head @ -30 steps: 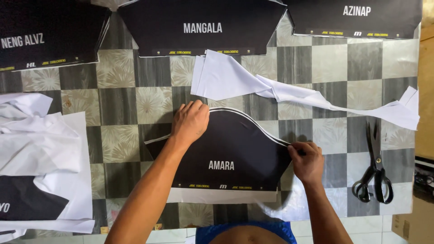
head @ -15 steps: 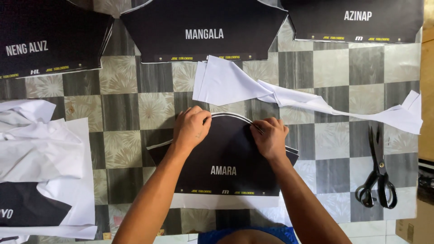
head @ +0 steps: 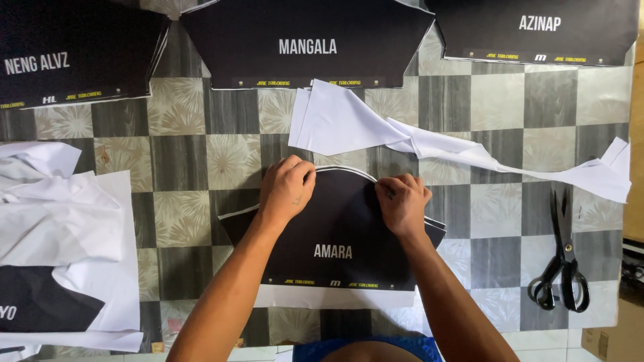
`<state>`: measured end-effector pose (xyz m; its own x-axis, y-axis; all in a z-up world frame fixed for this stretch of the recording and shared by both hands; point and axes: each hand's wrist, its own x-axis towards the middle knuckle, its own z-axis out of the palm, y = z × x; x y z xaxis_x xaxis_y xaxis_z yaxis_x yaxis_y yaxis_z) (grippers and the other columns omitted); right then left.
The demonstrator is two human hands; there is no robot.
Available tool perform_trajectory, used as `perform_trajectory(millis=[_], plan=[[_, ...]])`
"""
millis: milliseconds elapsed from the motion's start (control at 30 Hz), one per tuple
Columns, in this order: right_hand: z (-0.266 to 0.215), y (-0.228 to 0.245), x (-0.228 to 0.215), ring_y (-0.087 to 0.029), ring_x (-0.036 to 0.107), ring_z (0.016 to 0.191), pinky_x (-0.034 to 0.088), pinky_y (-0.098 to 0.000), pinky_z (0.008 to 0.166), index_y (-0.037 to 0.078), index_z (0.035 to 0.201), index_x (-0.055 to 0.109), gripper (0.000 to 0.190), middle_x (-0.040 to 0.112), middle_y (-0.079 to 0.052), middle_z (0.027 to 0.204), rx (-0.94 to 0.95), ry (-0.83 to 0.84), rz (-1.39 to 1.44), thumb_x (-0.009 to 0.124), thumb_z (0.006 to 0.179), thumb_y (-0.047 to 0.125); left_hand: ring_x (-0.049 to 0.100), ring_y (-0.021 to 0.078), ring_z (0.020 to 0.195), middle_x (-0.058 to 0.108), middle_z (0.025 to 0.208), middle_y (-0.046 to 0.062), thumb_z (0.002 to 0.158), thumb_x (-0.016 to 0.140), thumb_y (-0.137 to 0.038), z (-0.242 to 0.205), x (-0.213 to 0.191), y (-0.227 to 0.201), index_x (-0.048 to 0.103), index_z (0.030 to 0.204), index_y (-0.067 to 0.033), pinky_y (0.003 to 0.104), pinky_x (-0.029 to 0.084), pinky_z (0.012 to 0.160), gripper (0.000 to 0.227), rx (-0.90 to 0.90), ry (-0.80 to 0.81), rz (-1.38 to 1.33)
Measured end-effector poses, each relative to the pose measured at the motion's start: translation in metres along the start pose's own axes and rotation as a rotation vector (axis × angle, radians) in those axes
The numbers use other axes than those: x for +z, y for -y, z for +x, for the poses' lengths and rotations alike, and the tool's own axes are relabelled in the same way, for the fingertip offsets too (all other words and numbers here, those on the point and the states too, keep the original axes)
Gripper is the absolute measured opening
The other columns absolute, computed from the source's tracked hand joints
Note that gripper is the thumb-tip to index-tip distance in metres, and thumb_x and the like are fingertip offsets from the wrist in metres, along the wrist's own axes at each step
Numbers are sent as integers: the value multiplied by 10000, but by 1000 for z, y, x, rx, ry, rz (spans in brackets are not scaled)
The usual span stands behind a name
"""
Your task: The person uses scissors to cut white fabric along the edge of a black paper pattern labeled 'AMARA'. After cutting, the person removes the excess fabric and places the pattern aside. The person then repeats the process with a new pattern labeled 'VITEX' on a fresh piece of white fabric.
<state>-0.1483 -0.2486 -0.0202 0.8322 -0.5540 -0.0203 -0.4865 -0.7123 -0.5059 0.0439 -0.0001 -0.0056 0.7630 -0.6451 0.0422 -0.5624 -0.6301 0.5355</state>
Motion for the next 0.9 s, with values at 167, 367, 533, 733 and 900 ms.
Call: perform_trajectory(millis=[167,367,533,733,900], plan=[[1,1,1,-241,663,1165,406,-423,1106,275,1101,865,166,704,37,1046,8,-2,18,870,977,385,794,327,928,733,953,27,1005,780,-253,1,2,2,807,999,-229,491,656,800,36,20,-38,-10],[5,-3,6,-245,652,1167,393,-429,1119,282,1106,862,162,710,32,1058,52,18,23,866,979,382,793,336,878,716,913,38,986,792,-225,2,1,2,784,955,-212,473,663,745,34,32,-92,-9],[10,0,3,-236,654,1156,421,-452,1113,287,1107,864,191,701,32,1039,118,67,0,874,968,418,790,353,857,715,919,59,961,797,-184,5,-5,-6,770,938,-178,484,665,711,36,12,-125,-30],[14,1,5,-224,643,1197,395,-455,1148,322,1124,859,207,699,43,1067,178,110,-32,862,970,459,781,336,809,691,875,40,959,778,-175,5,-4,-7,765,902,-179,457,665,689,59,-16,-153,-11],[15,7,2,-222,653,1205,400,-454,1153,310,1129,859,220,711,41,1083,192,105,0,877,971,462,778,313,797,685,867,21,943,785,-199,6,1,-5,758,891,-198,449,665,683,59,-22,-175,22]])
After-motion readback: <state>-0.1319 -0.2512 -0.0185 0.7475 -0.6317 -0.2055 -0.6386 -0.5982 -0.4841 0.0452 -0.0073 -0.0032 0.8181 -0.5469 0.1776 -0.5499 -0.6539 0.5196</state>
